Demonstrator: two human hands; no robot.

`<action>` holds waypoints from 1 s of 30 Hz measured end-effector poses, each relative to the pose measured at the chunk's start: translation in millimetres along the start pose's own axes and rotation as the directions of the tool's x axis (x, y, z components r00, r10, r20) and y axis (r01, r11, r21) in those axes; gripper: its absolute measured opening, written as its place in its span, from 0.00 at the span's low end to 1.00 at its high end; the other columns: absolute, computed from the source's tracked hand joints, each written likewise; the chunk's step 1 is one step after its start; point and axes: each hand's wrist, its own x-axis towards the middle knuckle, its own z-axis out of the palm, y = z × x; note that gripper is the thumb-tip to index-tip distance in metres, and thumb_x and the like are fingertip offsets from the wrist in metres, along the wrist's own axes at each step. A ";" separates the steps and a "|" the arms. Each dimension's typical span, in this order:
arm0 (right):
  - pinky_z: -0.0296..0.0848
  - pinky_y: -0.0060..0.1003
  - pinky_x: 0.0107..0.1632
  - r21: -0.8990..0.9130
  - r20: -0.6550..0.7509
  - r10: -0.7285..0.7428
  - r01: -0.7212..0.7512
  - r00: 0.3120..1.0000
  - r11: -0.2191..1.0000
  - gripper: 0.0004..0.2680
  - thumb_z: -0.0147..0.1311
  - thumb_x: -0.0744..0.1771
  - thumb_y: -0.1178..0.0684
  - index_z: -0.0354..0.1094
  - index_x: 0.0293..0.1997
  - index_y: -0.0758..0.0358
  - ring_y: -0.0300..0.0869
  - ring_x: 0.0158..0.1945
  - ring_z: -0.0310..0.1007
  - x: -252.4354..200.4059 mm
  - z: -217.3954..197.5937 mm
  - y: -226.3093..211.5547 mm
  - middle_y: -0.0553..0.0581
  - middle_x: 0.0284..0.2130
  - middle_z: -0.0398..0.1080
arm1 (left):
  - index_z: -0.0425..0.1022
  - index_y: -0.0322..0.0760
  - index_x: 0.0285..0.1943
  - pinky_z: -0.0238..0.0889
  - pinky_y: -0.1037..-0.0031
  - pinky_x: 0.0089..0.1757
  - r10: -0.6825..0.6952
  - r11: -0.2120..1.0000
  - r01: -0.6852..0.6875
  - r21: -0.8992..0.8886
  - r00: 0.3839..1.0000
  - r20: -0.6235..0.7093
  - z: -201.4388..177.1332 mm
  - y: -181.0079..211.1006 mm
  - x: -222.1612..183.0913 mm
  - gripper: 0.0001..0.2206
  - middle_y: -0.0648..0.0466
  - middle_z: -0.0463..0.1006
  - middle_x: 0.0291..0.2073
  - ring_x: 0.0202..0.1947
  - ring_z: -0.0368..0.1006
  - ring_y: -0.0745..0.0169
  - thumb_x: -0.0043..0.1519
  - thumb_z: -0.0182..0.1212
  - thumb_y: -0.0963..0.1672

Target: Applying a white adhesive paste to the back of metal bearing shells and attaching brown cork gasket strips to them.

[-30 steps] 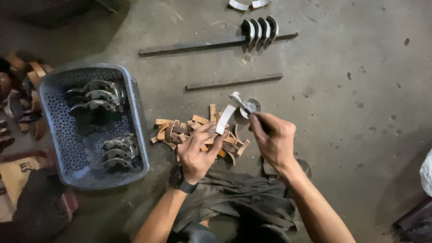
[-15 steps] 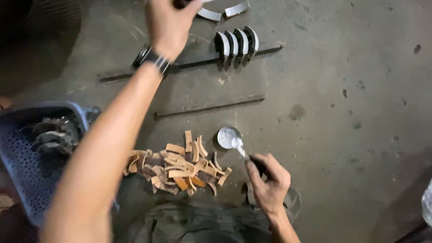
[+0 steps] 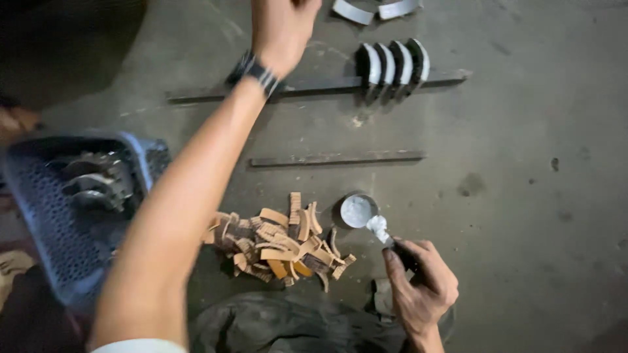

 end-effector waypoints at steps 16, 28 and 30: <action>0.68 0.28 0.32 -0.051 0.096 -0.289 0.295 0.952 0.954 0.08 0.64 0.63 0.64 0.74 0.45 0.71 0.36 0.29 0.72 -41.0 -2.8 -61.7 0.57 0.31 0.75 | 0.76 0.34 0.48 0.67 0.58 0.49 0.215 0.694 -0.645 0.319 0.608 0.764 -169.3 -32.5 -279.4 0.11 0.46 0.77 0.46 0.49 0.73 0.51 0.56 0.62 0.38; 0.66 0.28 0.26 0.095 0.239 0.013 -0.037 0.971 0.995 0.06 0.56 0.69 0.59 0.77 0.37 0.70 0.31 0.23 0.68 -50.1 -4.7 -76.4 0.52 0.22 0.73 | 0.74 0.33 0.51 0.80 0.76 0.41 0.014 0.970 -0.005 -0.244 0.999 0.034 -211.2 79.1 -316.5 0.11 0.51 0.83 0.40 0.38 0.83 0.63 0.62 0.68 0.41; 0.64 0.29 0.22 0.141 0.307 0.192 -0.244 0.932 0.959 0.08 0.55 0.69 0.57 0.78 0.35 0.71 0.32 0.21 0.66 -48.5 -0.9 -82.8 0.53 0.19 0.72 | 0.73 0.32 0.50 0.80 0.76 0.44 0.005 0.946 -0.021 -0.322 0.999 -0.049 -212.1 112.8 -324.8 0.11 0.50 0.83 0.40 0.40 0.84 0.62 0.62 0.69 0.41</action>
